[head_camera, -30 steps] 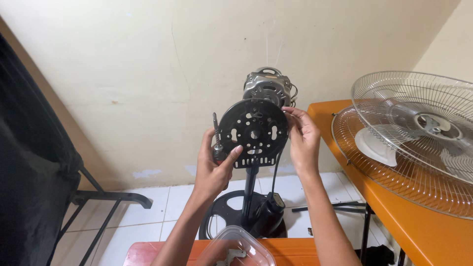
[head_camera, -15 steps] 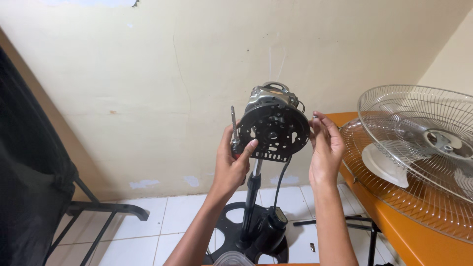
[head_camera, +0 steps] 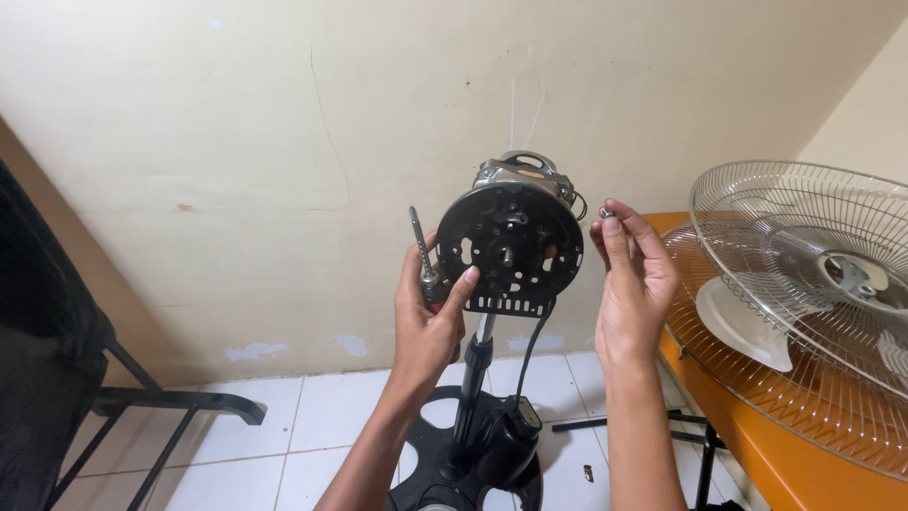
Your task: The person uses a screwdriver to tighten screws on a fan motor assembly placed on a low table. They then attach a black metal plate to the motor shaft and secure it with additional screws.
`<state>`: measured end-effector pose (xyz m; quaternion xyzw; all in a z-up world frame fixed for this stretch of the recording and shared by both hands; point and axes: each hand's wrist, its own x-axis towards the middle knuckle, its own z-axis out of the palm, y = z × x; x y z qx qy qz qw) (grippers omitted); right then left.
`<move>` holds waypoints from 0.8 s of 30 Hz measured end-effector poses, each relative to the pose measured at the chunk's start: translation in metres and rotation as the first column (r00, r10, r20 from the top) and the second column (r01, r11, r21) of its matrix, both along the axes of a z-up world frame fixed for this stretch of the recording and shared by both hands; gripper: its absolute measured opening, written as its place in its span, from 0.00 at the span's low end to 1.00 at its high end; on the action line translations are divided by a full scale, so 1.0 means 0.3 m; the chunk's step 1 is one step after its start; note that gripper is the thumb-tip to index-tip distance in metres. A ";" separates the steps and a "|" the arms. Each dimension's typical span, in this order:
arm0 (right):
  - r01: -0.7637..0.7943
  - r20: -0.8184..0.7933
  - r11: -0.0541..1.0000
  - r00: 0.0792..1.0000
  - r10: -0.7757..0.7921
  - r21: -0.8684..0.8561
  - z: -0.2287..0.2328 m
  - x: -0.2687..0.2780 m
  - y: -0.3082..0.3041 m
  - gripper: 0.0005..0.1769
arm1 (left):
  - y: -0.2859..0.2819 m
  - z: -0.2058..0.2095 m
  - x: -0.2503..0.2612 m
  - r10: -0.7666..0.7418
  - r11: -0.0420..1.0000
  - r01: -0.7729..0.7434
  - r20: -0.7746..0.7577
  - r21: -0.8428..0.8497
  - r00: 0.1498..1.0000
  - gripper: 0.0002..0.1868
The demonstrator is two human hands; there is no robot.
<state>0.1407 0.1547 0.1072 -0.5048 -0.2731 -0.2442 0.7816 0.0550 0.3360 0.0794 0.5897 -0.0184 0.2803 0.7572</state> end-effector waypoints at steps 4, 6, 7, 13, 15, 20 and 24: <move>0.109 0.050 0.989 0.993 -0.104 -0.104 0.009 -0.011 -0.006 0.10 | -0.022 0.015 0.024 0.033 0.999 -0.034 0.059 0.018 0.998 0.28; 0.150 0.105 0.975 0.985 -0.134 -0.162 0.010 -0.015 -0.002 0.09 | -0.029 0.025 0.028 0.046 0.999 -0.047 -0.038 -0.019 0.998 0.30; 0.164 0.140 0.967 0.981 -0.138 -0.194 0.009 -0.015 0.004 0.08 | -0.031 0.029 0.032 0.062 0.998 -0.063 -0.036 -0.023 0.997 0.29; 0.215 0.215 0.928 0.965 -0.153 -0.305 -0.008 -0.012 0.042 0.10 | -0.041 0.034 0.050 0.218 0.975 -0.219 0.046 0.026 0.975 0.29; 0.222 0.229 0.921 0.962 -0.152 -0.321 -0.007 -0.008 0.048 0.10 | -0.040 0.030 0.052 0.247 0.968 -0.247 0.008 0.048 0.969 0.30; 0.310 0.157 0.873 0.950 -0.269 -0.378 -0.001 -0.017 0.057 0.10 | -0.038 0.027 0.051 0.374 0.915 -0.372 0.015 0.160 0.927 0.25; 0.368 0.135 0.835 0.929 -0.344 -0.408 0.003 -0.029 0.060 0.09 | -0.028 0.016 0.060 0.362 0.925 -0.352 -0.053 0.141 0.931 0.23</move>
